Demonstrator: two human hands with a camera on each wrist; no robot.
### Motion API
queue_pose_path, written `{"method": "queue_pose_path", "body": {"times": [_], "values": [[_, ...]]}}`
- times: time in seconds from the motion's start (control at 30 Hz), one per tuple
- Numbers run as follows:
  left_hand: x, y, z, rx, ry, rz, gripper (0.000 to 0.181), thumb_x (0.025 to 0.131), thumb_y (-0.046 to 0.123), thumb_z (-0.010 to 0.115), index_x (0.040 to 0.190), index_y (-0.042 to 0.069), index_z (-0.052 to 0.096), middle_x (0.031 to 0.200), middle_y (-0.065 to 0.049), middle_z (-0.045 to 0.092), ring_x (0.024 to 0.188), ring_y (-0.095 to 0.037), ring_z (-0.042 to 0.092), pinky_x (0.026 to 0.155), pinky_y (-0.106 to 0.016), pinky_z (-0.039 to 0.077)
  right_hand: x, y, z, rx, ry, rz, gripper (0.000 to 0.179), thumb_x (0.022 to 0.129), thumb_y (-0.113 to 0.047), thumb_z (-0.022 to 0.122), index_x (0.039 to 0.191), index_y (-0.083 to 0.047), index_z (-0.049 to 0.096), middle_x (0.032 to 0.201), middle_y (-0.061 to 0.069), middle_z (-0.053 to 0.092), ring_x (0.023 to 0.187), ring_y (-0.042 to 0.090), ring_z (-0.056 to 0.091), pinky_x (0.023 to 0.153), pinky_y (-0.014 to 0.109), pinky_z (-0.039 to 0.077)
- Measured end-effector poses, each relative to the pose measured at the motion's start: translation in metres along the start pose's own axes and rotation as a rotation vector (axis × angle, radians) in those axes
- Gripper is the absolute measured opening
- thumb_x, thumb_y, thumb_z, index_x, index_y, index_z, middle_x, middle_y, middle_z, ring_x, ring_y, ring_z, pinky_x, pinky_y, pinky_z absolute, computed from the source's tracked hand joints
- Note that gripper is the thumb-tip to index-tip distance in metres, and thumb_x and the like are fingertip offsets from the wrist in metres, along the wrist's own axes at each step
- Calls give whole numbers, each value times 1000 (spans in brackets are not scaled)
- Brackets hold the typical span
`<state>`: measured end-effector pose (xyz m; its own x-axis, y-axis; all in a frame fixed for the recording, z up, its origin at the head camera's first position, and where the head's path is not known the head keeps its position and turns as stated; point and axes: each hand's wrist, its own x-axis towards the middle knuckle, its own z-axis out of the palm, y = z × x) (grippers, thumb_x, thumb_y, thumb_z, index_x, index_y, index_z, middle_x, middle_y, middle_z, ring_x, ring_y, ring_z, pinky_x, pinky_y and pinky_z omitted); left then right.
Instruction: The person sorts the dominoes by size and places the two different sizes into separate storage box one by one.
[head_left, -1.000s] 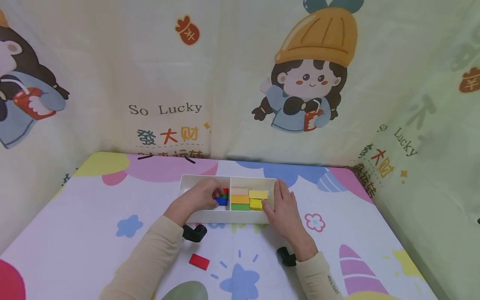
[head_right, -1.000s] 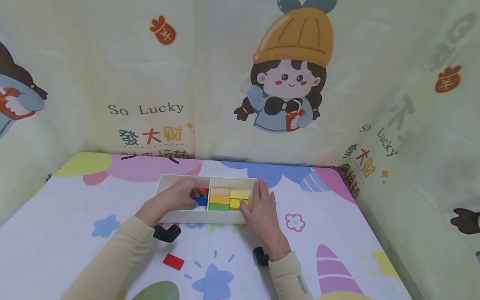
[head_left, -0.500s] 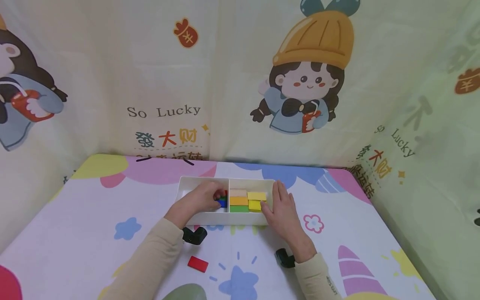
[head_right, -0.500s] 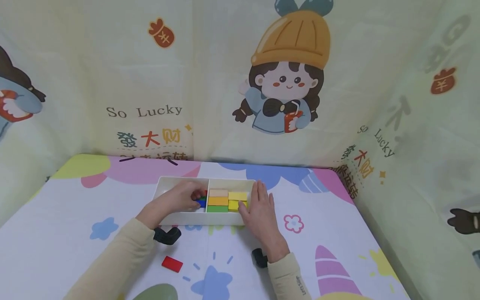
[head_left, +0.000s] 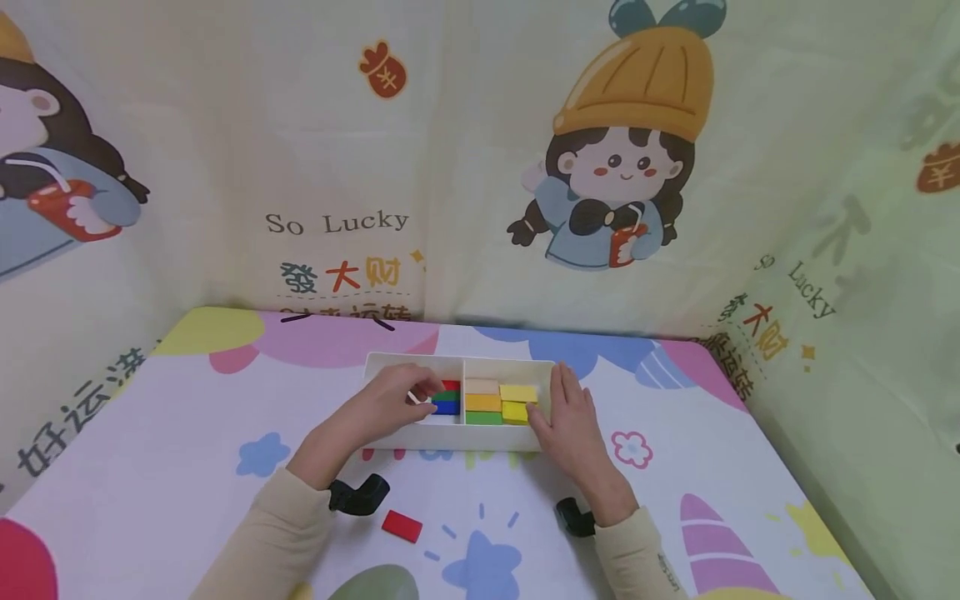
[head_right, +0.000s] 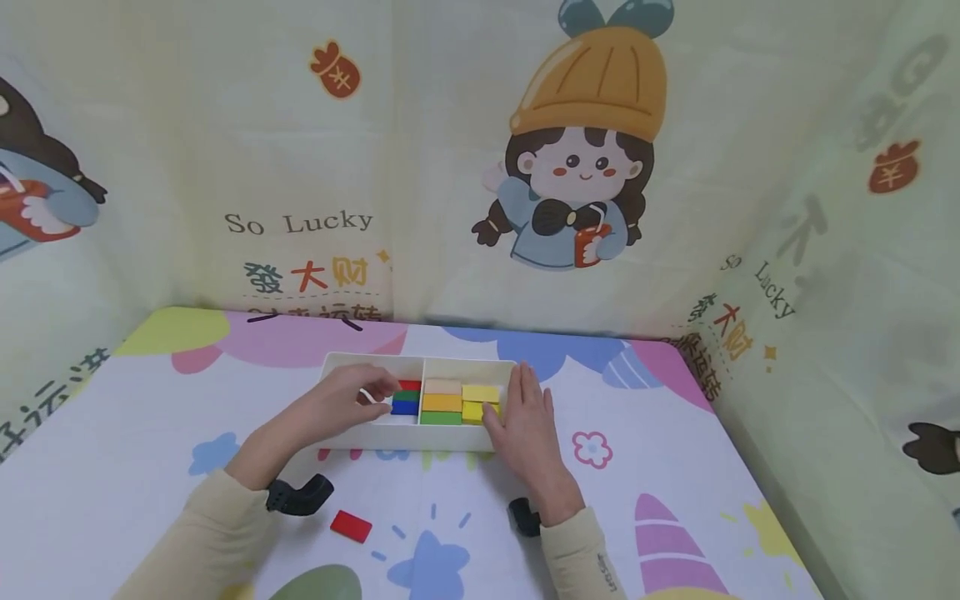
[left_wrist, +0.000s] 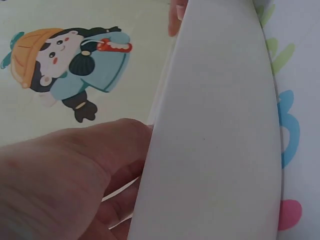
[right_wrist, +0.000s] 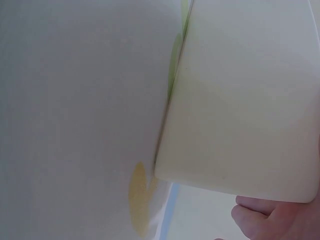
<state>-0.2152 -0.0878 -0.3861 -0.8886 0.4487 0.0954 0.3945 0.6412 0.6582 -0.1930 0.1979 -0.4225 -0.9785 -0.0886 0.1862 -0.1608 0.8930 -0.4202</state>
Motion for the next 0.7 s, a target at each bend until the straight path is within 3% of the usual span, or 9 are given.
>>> {"method": "queue_pose_path", "body": {"times": [0.27, 0.4, 0.7], "values": [[-27, 1, -5, -3, 66, 92, 30, 88, 9, 73, 117, 8, 67, 110, -8, 69, 99, -20, 64, 88, -38, 59, 0, 2, 2, 17, -20, 5, 80, 99, -38, 50, 157, 2, 12, 165, 21, 12, 154, 37, 12, 124, 59, 10], [-36, 1, -7, -7, 96, 127, 30, 88, 8, 74, 117, 10, 68, 109, -7, 70, 97, -18, 65, 85, -35, 59, -1, 2, 3, 19, -7, -6, 79, 99, -37, 50, 157, 3, 13, 165, 22, 13, 153, 39, 14, 123, 60, 11], [-53, 5, -9, -24, 94, 126, 30, 87, 10, 75, 116, 15, 68, 109, 1, 70, 95, -13, 65, 83, -24, 58, 0, 0, 2, 16, -13, 9, 79, 99, -35, 51, 157, 3, 12, 165, 22, 13, 153, 39, 13, 124, 59, 10]]}}
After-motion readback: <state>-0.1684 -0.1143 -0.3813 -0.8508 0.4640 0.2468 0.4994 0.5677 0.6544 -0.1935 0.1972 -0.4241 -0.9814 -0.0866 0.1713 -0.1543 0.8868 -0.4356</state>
